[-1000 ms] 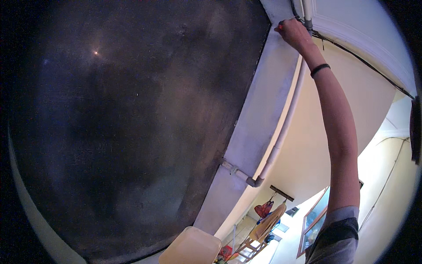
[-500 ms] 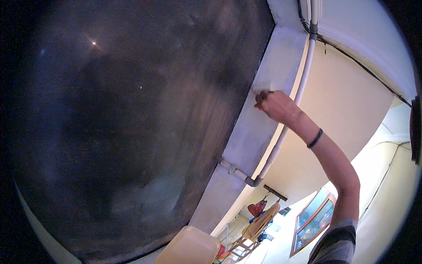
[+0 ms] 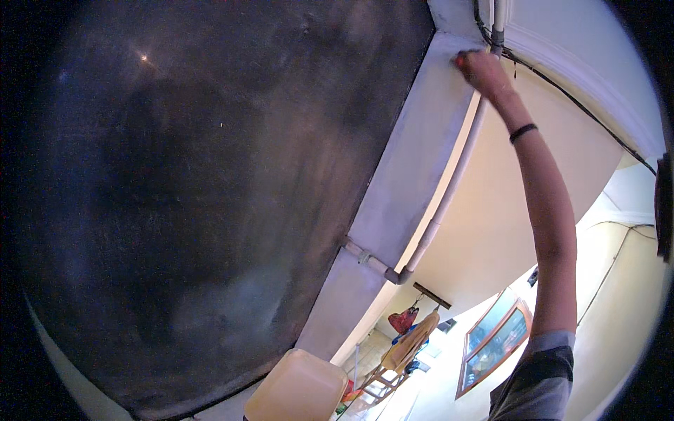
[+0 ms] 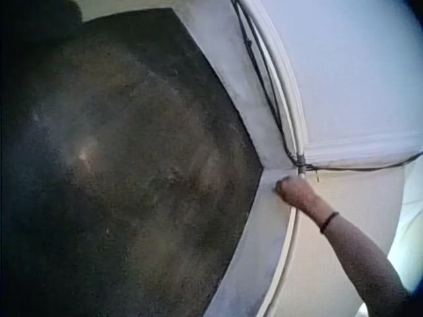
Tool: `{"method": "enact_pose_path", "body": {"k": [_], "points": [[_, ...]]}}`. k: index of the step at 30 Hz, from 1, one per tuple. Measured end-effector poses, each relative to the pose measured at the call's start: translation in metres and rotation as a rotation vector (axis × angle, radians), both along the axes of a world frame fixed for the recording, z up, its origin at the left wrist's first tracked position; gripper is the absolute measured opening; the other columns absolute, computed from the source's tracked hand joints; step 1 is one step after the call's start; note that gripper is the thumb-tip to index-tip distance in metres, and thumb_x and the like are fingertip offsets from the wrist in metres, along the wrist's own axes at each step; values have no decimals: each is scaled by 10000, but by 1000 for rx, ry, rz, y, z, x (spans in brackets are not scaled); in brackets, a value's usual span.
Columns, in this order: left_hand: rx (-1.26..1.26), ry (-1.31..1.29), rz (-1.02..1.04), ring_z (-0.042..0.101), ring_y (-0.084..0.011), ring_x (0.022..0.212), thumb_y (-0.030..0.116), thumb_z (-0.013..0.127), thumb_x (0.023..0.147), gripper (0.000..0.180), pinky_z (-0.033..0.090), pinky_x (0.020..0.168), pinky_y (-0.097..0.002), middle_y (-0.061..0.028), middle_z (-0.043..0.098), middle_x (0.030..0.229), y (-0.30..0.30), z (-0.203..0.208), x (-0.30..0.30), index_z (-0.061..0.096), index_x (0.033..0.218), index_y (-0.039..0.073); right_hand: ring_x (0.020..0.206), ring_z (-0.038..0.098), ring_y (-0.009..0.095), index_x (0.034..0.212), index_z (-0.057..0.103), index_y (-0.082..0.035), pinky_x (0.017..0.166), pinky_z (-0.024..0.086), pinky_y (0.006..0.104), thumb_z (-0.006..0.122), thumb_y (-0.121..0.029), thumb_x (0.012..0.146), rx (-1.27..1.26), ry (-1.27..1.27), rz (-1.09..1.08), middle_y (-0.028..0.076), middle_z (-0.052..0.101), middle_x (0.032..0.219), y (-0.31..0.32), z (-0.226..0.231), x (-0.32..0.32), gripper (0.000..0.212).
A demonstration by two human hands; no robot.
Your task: The person paints the lower edge and side of a ceiling beam with a paintbrush, dipping the paintbrush into a plastic container of paint.
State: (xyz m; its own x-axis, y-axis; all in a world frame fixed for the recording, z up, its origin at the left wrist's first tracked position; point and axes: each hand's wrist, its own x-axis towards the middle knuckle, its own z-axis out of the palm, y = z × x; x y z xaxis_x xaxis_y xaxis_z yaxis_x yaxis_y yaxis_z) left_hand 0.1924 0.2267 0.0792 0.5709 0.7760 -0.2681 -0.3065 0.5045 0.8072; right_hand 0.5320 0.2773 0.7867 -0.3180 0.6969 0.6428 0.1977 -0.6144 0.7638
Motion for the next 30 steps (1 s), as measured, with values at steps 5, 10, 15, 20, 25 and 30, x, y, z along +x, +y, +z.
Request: {"method": "enact_pose_path", "body": {"k": [5, 10, 15, 20, 25, 30], "points": [[-8, -1, 19, 354, -331, 1326, 387, 697, 873, 995, 403, 997, -431, -192, 305, 1488, -8, -2, -19, -15, 1538, 183, 853, 690, 344, 949, 680, -28, 755, 570, 454, 567, -220, 908, -397, 457, -9, 217, 672, 929, -2, -181, 22, 227], [-28, 102, -69, 337, -342, 1344, 388, 689, 881, 984, 391, 1020, -442, -197, 289, 1499, -3, 12, -34, -13, 1538, 179, 718, 664, 406, 862, 668, -19, 681, 556, 462, 614, -294, 899, -354, 567, 168, 211, 672, 811, -16, -257, -16, 283], [6, -21, 32, 315, -344, 1359, 370, 683, 886, 952, 349, 1060, -452, -200, 272, 1507, -11, -5, -27, 19, 1538, 168, 699, 647, 436, 773, 654, -15, 617, 518, 499, 601, -344, 939, 8, 523, 285, 252, 632, 712, -14, -126, -5, 372], [-12, -30, 16, 318, -332, 1353, 351, 674, 892, 919, 347, 1058, -446, -193, 280, 1502, -9, -3, -18, 46, 1536, 166, 651, 656, 417, 855, 651, -38, 595, 540, 503, 564, -295, 952, 100, 53, 239, 205, 662, 707, -3, -70, -11, 288], [-44, -38, 15, 321, -320, 1347, 331, 664, 897, 885, 345, 1055, -440, -186, 288, 1498, -13, 2, -27, 72, 1534, 164, 647, 683, 334, 944, 644, -53, 593, 564, 456, 584, -246, 904, -92, 747, 168, 163, 692, 856, 0, -226, 38, 206], [-56, -92, 81, 337, -306, 1331, 344, 666, 895, 867, 348, 1045, -435, -184, 309, 1482, -23, -8, -29, 102, 1530, 166, 648, 647, 436, 803, 646, 1, 598, 531, 496, 591, -276, 917, -109, 710, 192, 240, 646, 697, -10, -274, -37, 304]]}}
